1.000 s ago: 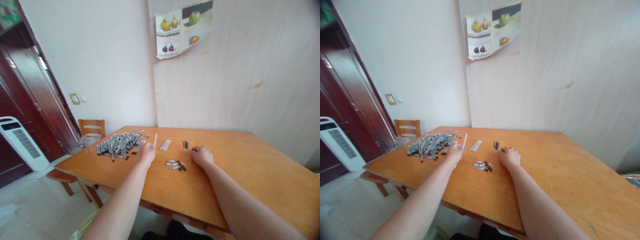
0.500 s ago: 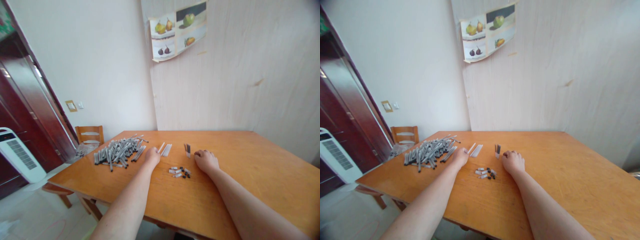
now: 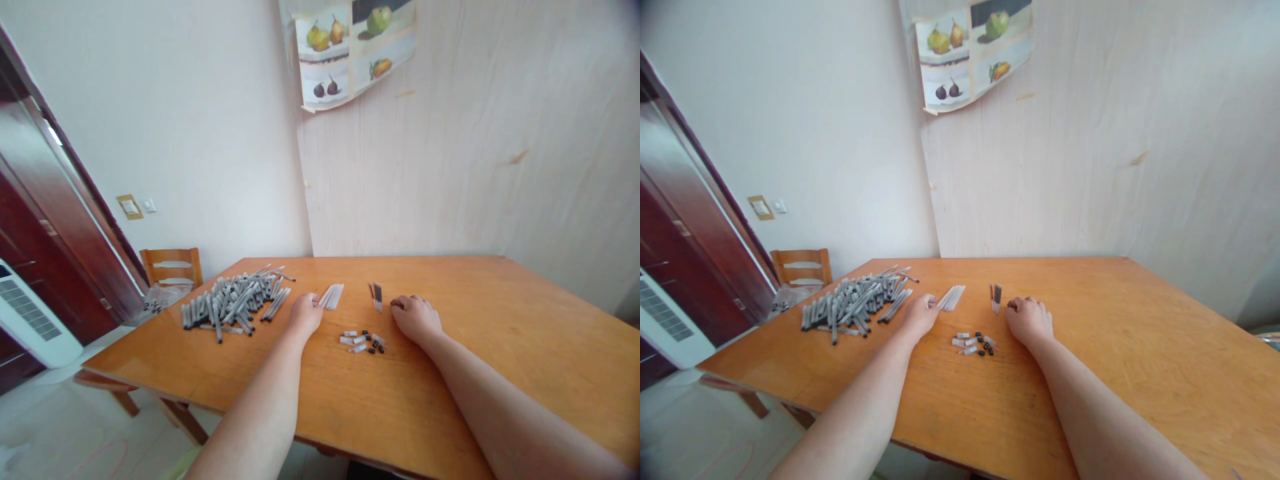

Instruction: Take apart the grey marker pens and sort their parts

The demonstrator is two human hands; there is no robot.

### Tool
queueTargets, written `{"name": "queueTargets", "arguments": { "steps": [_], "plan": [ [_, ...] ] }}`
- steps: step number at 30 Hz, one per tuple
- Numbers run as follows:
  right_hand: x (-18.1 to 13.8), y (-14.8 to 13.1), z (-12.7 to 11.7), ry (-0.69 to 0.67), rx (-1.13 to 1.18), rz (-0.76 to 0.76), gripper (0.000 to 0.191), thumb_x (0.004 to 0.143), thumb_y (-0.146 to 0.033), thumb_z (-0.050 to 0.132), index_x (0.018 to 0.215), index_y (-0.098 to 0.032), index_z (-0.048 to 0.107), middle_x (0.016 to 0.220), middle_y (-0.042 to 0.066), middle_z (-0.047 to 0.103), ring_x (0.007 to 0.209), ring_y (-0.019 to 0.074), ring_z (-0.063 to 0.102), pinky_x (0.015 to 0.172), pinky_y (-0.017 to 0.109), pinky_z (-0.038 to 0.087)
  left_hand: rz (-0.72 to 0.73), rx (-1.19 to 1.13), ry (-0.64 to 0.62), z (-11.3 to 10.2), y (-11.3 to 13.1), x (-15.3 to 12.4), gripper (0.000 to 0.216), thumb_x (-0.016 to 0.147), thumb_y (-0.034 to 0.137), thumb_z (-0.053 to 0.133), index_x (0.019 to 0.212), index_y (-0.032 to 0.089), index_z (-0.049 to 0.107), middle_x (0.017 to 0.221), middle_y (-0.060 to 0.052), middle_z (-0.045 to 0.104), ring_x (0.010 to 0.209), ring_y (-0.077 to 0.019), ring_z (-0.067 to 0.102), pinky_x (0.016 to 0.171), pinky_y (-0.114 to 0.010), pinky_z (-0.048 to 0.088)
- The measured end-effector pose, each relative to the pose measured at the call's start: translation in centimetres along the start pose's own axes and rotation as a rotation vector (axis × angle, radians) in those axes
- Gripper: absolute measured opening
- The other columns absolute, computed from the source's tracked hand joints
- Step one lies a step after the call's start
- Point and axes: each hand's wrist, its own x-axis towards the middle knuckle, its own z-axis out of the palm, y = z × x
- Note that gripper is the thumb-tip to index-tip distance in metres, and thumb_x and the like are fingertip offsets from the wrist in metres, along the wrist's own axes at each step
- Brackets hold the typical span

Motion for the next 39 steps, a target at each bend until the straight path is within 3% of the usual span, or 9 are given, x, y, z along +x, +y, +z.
{"name": "queueTargets", "arguments": {
  "steps": [13, 19, 23, 29, 39],
  "plan": [
    [-0.2, 0.1, -0.2, 0.014, -0.006, -0.02, 0.036, 0.084, -0.037, 0.042, 0.101, -0.03, 0.073, 0.107, 0.011, 0.064, 0.102, 0.0302, 0.056, 0.083, 0.04, 0.042, 0.049, 0.116, -0.059, 0.9, -0.2, 0.3, 0.02, 0.073, 0.01, 0.06, 0.091, 0.016, 0.067, 0.092, -0.01, 0.069, 0.085, -0.0179, 0.062, 0.078, -0.026, 0.044],
    [0.0, 0.5, 0.0, 0.009, -0.012, -0.026, 0.037, 0.084, -0.039, 0.042, 0.104, -0.03, 0.072, 0.108, 0.011, 0.064, 0.102, 0.0305, 0.057, 0.083, 0.04, 0.043, 0.05, 0.297, 0.054, -1.3, 0.3, 0.0, 0.025, 0.08, 0.018, 0.053, 0.103, 0.017, 0.065, 0.102, -0.011, 0.067, 0.095, -0.0202, 0.061, 0.085, -0.03, 0.043],
    [0.2, 0.7, 0.1, 0.017, -0.013, -0.037, 0.037, 0.083, -0.038, 0.043, 0.104, -0.029, 0.072, 0.108, 0.012, 0.065, 0.101, 0.0297, 0.057, 0.083, 0.039, 0.043, -0.121, 0.476, 0.154, -3.7, 1.1, -0.8, 0.031, 0.082, 0.021, 0.049, 0.108, 0.019, 0.064, 0.112, -0.015, 0.064, 0.108, -0.0301, 0.056, 0.088, -0.043, 0.042],
    [0.3, 0.8, 0.2, 0.022, -0.013, -0.044, 0.037, 0.083, -0.038, 0.043, 0.103, -0.028, 0.072, 0.108, 0.012, 0.065, 0.101, 0.0301, 0.058, 0.082, 0.04, 0.043, -0.302, 0.524, 0.142, -5.0, 1.3, -1.2, 0.034, 0.083, 0.023, 0.044, 0.112, 0.021, 0.06, 0.116, -0.016, 0.063, 0.112, -0.0347, 0.053, 0.091, -0.055, 0.036],
    [0.5, 1.1, 0.5, 0.041, -0.001, -0.06, 0.037, 0.082, -0.038, 0.043, 0.102, -0.028, 0.073, 0.105, 0.012, 0.066, 0.1, 0.0289, 0.059, 0.082, 0.038, 0.044, -0.275, 0.565, 0.131, -4.7, 0.1, -0.9, 0.035, 0.083, 0.025, 0.046, 0.116, 0.02, 0.059, 0.114, -0.017, 0.063, 0.11, -0.0339, 0.057, 0.088, -0.05, 0.042]
  ]
}}
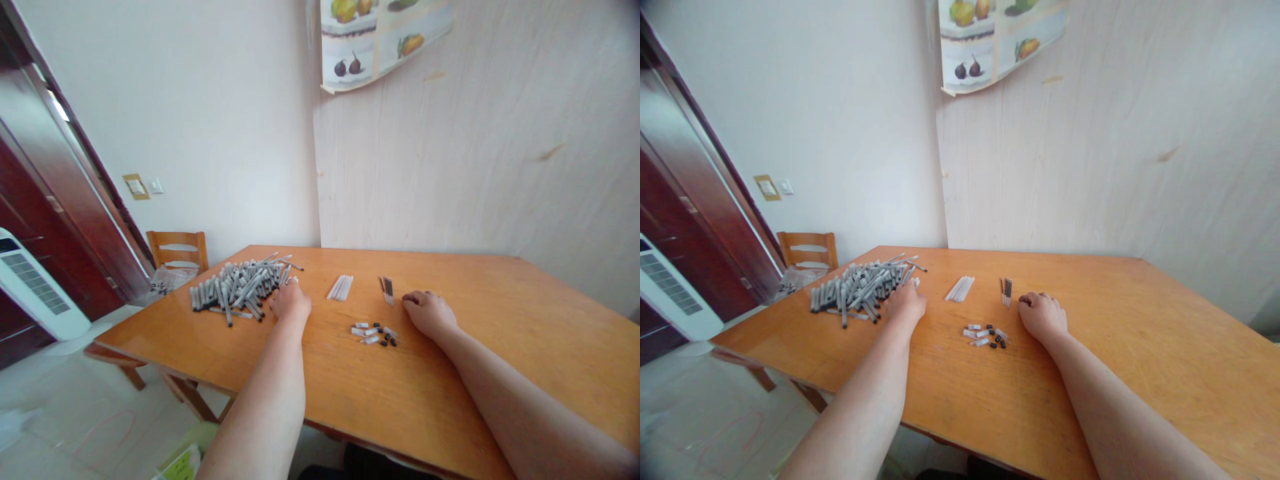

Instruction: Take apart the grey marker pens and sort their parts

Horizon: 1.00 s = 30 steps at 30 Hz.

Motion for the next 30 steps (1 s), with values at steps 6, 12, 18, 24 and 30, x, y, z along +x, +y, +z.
{"name": "queueTargets", "arguments": {
  "steps": [6, 12, 18, 24, 30],
  "plan": [
    [0.0, -0.1, -0.1, 0.004, 0.004, 0.001, 0.035, 0.082, -0.037, 0.044, 0.099, -0.029, 0.074, 0.104, 0.011, 0.066, 0.098, 0.0277, 0.059, 0.082, 0.038, 0.044, 0.069, 0.001, -0.025, 1.1, -0.6, 0.7, 0.035, 0.084, 0.021, 0.044, 0.116, 0.015, 0.059, 0.107, -0.021, 0.064, 0.099, -0.0318, 0.063, 0.081, -0.042, 0.048],
    [0.1, -0.1, -0.2, 0.052, 0.053, 0.043, 0.035, 0.08, -0.033, 0.047, 0.102, -0.025, 0.073, 0.106, 0.011, 0.066, 0.1, 0.0263, 0.059, 0.085, 0.035, 0.044, 0.132, -0.039, -0.026, 1.3, -0.1, 1.2, 0.03, 0.08, 0.015, 0.05, 0.109, 0.015, 0.06, 0.102, -0.016, 0.067, 0.098, -0.0281, 0.063, 0.083, -0.036, 0.048],
    [-0.1, -1.3, -0.9, 0.183, 0.381, 0.034, 0.033, 0.08, -0.033, 0.048, 0.098, -0.019, 0.072, 0.1, 0.01, 0.068, 0.094, 0.0219, 0.06, 0.08, 0.03, 0.043, 0.45, -0.29, 0.073, 0.2, 3.1, -1.1, 0.034, 0.081, 0.009, 0.045, 0.112, 0.016, 0.057, 0.108, -0.011, 0.064, 0.104, -0.0205, 0.058, 0.093, -0.032, 0.043],
    [-2.3, -4.4, -2.1, -0.002, 1.067, 0.004, 0.041, 0.08, -0.056, 0.051, 0.079, -0.017, 0.063, 0.074, 0.004, 0.063, 0.061, 0.0125, 0.053, 0.054, 0.024, 0.038, 0.756, -0.455, 0.007, -1.1, 6.2, -4.9, 0.036, 0.084, 0.01, 0.043, 0.117, 0.021, 0.054, 0.114, -0.009, 0.06, 0.112, -0.0205, 0.052, 0.099, -0.035, 0.041],
    [-3.1, -5.4, -2.5, -0.137, 1.352, 0.027, 0.043, 0.077, -0.059, 0.06, 0.079, -0.016, 0.058, 0.071, 0.003, 0.06, 0.053, 0.0081, 0.046, 0.047, 0.022, 0.031, 0.975, -0.483, 0.015, -1.2, 7.4, -6.7, 0.036, 0.083, 0.007, 0.043, 0.115, 0.02, 0.055, 0.113, -0.009, 0.059, 0.114, -0.021, 0.05, 0.101, -0.035, 0.04]
  ]
}}
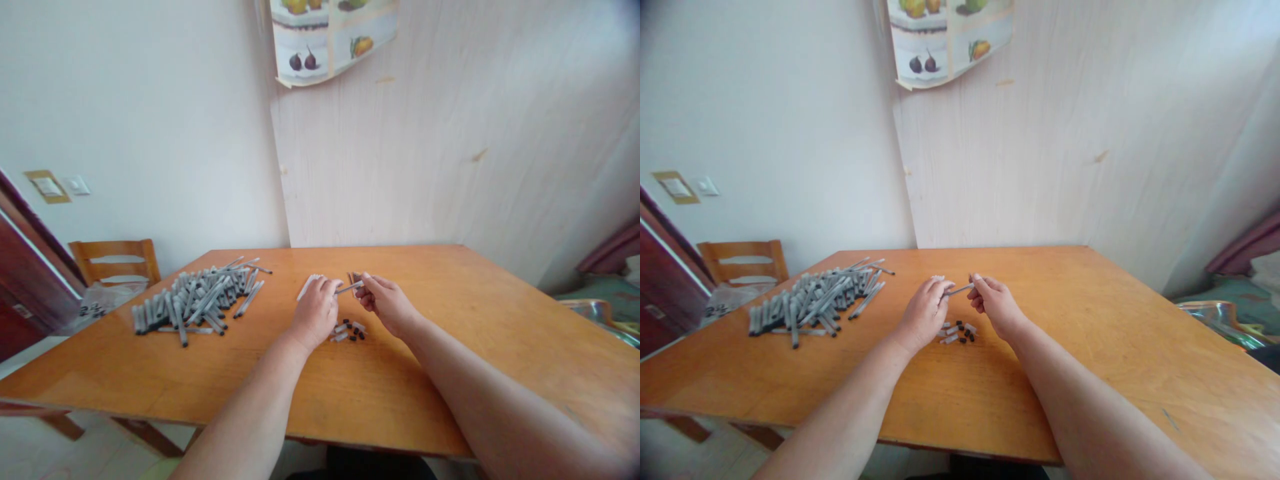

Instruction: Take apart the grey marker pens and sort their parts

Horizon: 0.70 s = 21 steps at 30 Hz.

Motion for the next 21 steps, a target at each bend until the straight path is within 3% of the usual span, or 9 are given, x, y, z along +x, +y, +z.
{"name": "queueTargets", "arguments": {
  "steps": [4, 8, 15, 21],
  "plan": [
    [0.1, -0.1, -0.1, 0.013, 0.055, -0.021, 0.037, 0.075, -0.052, 0.065, 0.075, -0.016, 0.056, 0.069, 0.002, 0.058, 0.051, 0.0067, 0.043, 0.047, 0.022, 0.03, -0.02, 0.035, -0.033, 0.0, 0.4, 0.0, 0.029, 0.087, 0.018, 0.047, 0.114, 0.02, 0.055, 0.113, -0.008, 0.06, 0.114, -0.0221, 0.05, 0.101, -0.035, 0.039],
    [0.0, -0.4, 0.0, 0.015, 0.081, -0.042, 0.038, 0.074, -0.053, 0.066, 0.072, -0.017, 0.053, 0.065, 0.0, 0.057, 0.049, 0.0064, 0.041, 0.045, 0.022, 0.028, -0.08, 0.034, -0.114, -0.2, 0.6, 0.0, 0.024, 0.093, 0.033, 0.042, 0.107, 0.022, 0.059, 0.103, -0.007, 0.064, 0.099, -0.0209, 0.058, 0.087, -0.032, 0.044],
    [0.3, -1.0, -0.4, 0.041, 0.078, -0.071, 0.04, 0.072, -0.054, 0.067, 0.069, -0.018, 0.05, 0.058, -0.003, 0.051, 0.044, 0.0048, 0.034, 0.042, 0.021, 0.021, -0.122, -0.03, -0.209, -0.8, 1.6, 0.3, 0.03, 0.096, 0.036, 0.034, 0.103, 0.022, 0.061, 0.095, -0.007, 0.066, 0.092, -0.0198, 0.06, 0.08, -0.03, 0.043],
    [0.3, -1.1, -0.5, 0.054, 0.069, -0.067, 0.04, 0.072, -0.054, 0.068, 0.067, -0.019, 0.048, 0.056, -0.003, 0.049, 0.043, 0.0045, 0.033, 0.04, 0.022, 0.019, -0.148, -0.165, -0.194, -0.5, 1.6, 0.4, 0.032, 0.095, 0.038, 0.035, 0.096, 0.021, 0.062, 0.085, -0.005, 0.065, 0.08, -0.018, 0.059, 0.07, -0.028, 0.042]
  ]
}}
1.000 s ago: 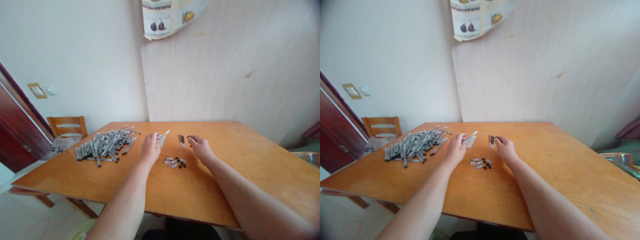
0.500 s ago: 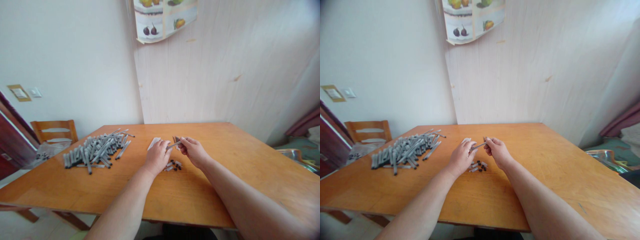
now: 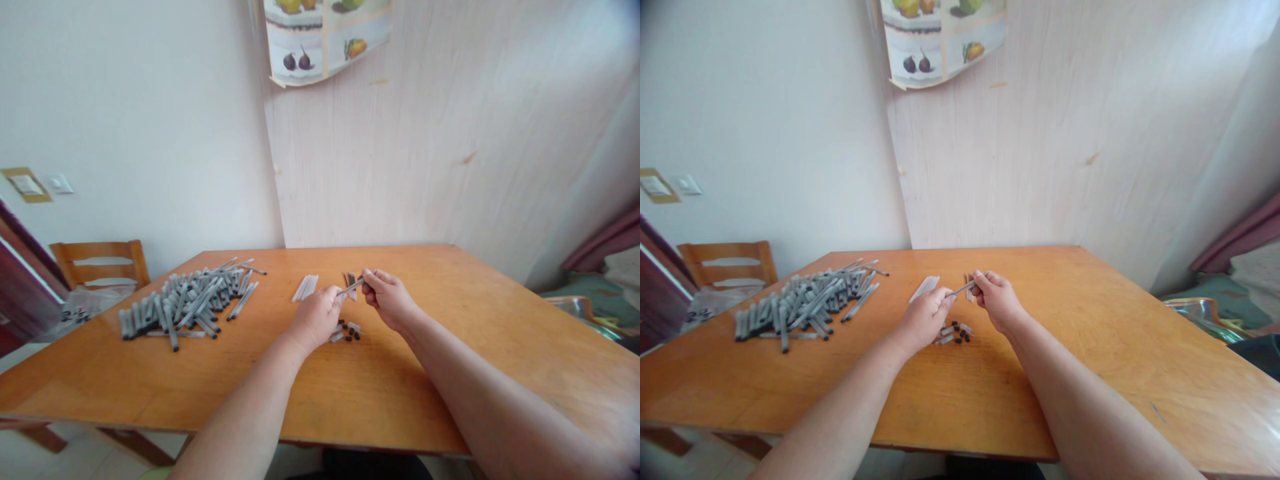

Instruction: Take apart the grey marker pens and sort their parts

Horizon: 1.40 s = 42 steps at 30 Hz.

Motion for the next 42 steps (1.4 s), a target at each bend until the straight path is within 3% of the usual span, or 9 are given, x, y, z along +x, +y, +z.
{"name": "queueTargets", "arguments": {
  "steps": [4, 7, 12, 18, 23, 29, 35, 42],
  "plan": [
    [0.1, 0.2, 0.1, -0.012, 0.018, 0.012, 0.041, 0.072, -0.053, 0.068, 0.066, -0.018, 0.048, 0.057, -0.003, 0.049, 0.043, 0.0043, 0.032, 0.04, 0.022, 0.018, -0.031, -0.136, -0.02, 0.5, -0.4, 0.1, 0.033, 0.094, 0.041, 0.036, 0.095, 0.021, 0.063, 0.076, -0.002, 0.063, 0.071, -0.0166, 0.057, 0.064, -0.027, 0.04],
    [0.9, 0.0, -1.1, 0.014, 0.056, 0.001, 0.038, 0.073, -0.05, 0.068, 0.067, -0.019, 0.048, 0.057, -0.003, 0.047, 0.043, 0.0047, 0.031, 0.04, 0.022, 0.018, -0.082, -0.232, -0.048, 0.3, -1.2, 0.1, 0.033, 0.092, 0.042, 0.039, 0.092, 0.021, 0.063, 0.074, -0.002, 0.062, 0.072, -0.0173, 0.057, 0.067, -0.028, 0.041],
    [2.2, -1.0, -4.4, 0.244, 0.113, -0.063, 0.035, 0.07, -0.047, 0.07, 0.07, -0.02, 0.049, 0.057, -0.004, 0.044, 0.044, 0.0056, 0.03, 0.039, 0.022, 0.019, -0.256, -0.343, 0.008, -0.5, -2.7, 0.0, 0.032, 0.09, 0.041, 0.041, 0.087, 0.02, 0.065, 0.075, -0.004, 0.061, 0.076, -0.0181, 0.057, 0.071, -0.029, 0.043],
    [0.7, -1.1, -2.9, 0.04, -0.126, 0.01, 0.023, 0.07, -0.037, 0.068, 0.075, -0.017, 0.06, 0.063, 0.0, 0.054, 0.049, 0.0067, 0.04, 0.043, 0.021, 0.026, -0.334, -0.452, 0.142, -0.2, -3.5, 0.2, 0.036, 0.09, 0.043, 0.04, 0.092, 0.017, 0.064, 0.061, 0.002, 0.048, 0.056, -0.0121, 0.046, 0.055, -0.023, 0.037],
    [0.0, -0.3, -2.3, -0.169, -0.507, 0.164, 0.012, 0.065, -0.025, 0.065, 0.073, -0.016, 0.062, 0.059, 0.001, 0.059, 0.052, 0.0108, 0.049, 0.048, 0.023, 0.035, -0.348, -0.478, 0.202, 0.1, -4.6, 0.3, 0.036, 0.089, 0.044, 0.042, 0.091, 0.016, 0.064, 0.059, 0.003, 0.048, 0.055, -0.0114, 0.046, 0.053, -0.022, 0.035],
    [-0.4, 0.2, -2.3, -0.231, -0.849, 0.123, 0.009, 0.065, -0.023, 0.063, 0.07, -0.017, 0.065, 0.059, -0.002, 0.057, 0.056, 0.01, 0.046, 0.051, 0.022, 0.032, -0.332, -0.495, 0.188, 0.0, -4.6, 0.3, 0.036, 0.088, 0.045, 0.044, 0.094, 0.016, 0.065, 0.062, 0.002, 0.053, 0.057, -0.0113, 0.048, 0.058, -0.023, 0.038],
    [-0.4, 0.6, -2.1, -0.273, -0.965, 0.193, 0.01, 0.065, -0.025, 0.062, 0.066, -0.016, 0.065, 0.055, -0.003, 0.052, 0.053, 0.0095, 0.04, 0.05, 0.023, 0.029, -0.369, -0.629, 0.182, 0.0, -4.7, 0.3, 0.036, 0.087, 0.046, 0.047, 0.097, 0.016, 0.064, 0.062, 0.002, 0.052, 0.053, -0.0093, 0.043, 0.055, -0.021, 0.036],
    [-0.2, 1.0, -2.4, -0.36, -0.917, 0.213, 0.014, 0.065, -0.027, 0.061, 0.066, -0.015, 0.067, 0.055, -0.003, 0.054, 0.054, 0.0098, 0.043, 0.052, 0.023, 0.031, -0.423, -0.969, 0.152, -0.1, -4.8, 0.4, 0.031, 0.082, 0.041, 0.054, 0.095, 0.014, 0.063, 0.061, 0.004, 0.047, 0.042, -0.004, 0.03, 0.041, -0.019, 0.02]
  ]
}}
